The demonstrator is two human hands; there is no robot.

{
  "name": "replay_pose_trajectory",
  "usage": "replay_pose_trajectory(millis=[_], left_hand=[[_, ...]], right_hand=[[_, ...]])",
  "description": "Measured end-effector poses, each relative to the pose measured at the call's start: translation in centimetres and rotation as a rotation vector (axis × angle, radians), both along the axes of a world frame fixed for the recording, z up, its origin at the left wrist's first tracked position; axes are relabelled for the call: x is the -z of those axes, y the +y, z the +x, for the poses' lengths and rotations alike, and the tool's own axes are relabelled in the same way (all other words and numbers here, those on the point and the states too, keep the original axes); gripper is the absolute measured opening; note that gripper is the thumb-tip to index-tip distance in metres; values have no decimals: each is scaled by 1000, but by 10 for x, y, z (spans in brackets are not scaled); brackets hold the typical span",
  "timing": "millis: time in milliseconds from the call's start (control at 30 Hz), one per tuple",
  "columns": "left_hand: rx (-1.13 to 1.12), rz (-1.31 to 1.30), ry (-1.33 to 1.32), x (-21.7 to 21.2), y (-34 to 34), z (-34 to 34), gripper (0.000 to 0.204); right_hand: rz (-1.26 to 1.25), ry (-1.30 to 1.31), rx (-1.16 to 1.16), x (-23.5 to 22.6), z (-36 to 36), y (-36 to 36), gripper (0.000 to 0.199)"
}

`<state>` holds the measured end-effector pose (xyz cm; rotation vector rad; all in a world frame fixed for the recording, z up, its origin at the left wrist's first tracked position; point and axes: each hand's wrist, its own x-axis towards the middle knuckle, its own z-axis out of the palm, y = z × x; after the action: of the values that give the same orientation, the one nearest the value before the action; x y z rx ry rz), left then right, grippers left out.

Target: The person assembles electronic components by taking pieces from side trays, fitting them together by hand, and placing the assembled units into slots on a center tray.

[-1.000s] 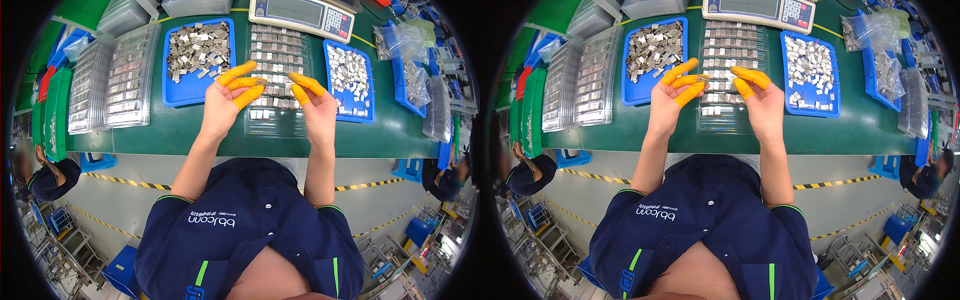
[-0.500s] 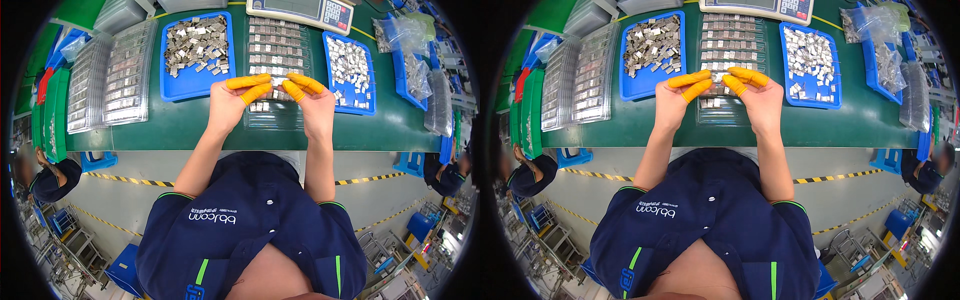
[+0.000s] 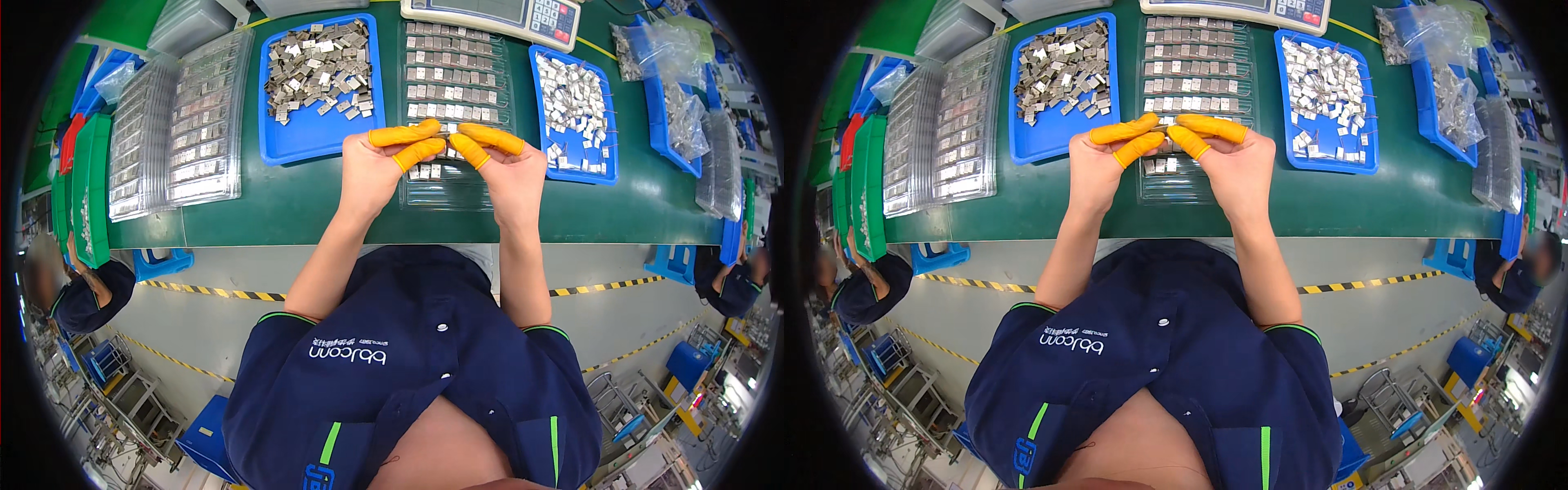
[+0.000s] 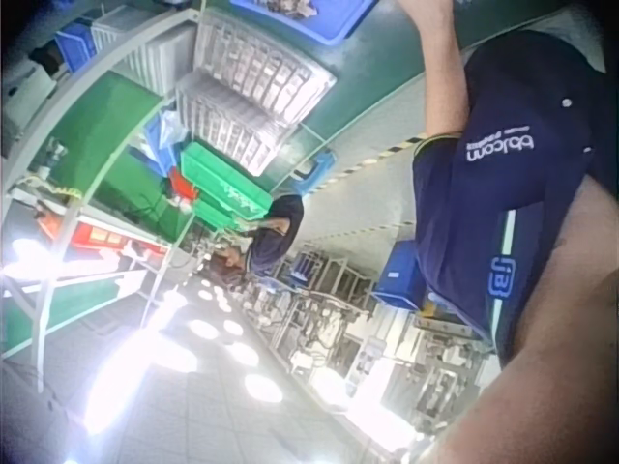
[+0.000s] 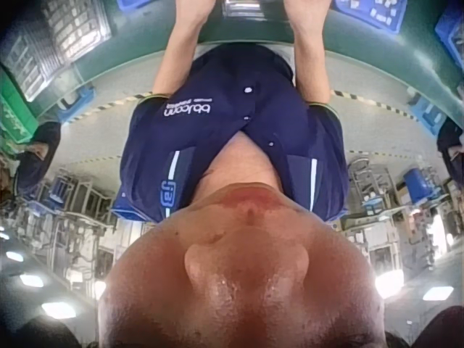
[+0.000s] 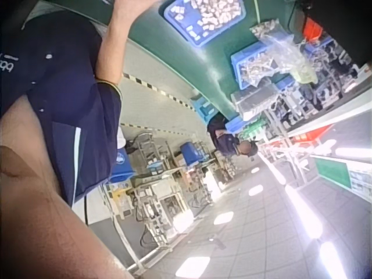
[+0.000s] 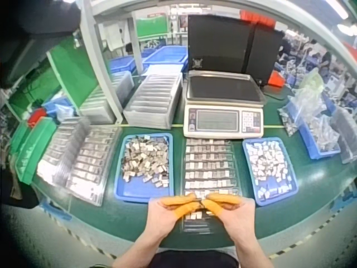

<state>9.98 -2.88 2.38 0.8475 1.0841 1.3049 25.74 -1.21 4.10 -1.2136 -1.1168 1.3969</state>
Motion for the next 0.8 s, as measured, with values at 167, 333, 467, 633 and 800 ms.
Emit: replay_pose_trajectory(millis=[167, 333, 467, 633, 800], left_hand=[[126, 25, 31, 3, -3, -8, 21], [236, -33, -32, -4, -8, -5, 21], [182, -56, -14, -4, -8, -2, 19], [-229, 95, 228, 10, 2, -42, 20], [-226, 128, 388, 20, -8, -77, 20]], right_hand=[[-188, 186, -228, 5, 13, 5, 24], [-272, 268, -311, 8, 19, -4, 24], [81, -37, -130, 9, 10, -11, 16], [726, -893, 1, 21, 14, -18, 14], [794, -1082, -49, 29, 11, -25, 12]])
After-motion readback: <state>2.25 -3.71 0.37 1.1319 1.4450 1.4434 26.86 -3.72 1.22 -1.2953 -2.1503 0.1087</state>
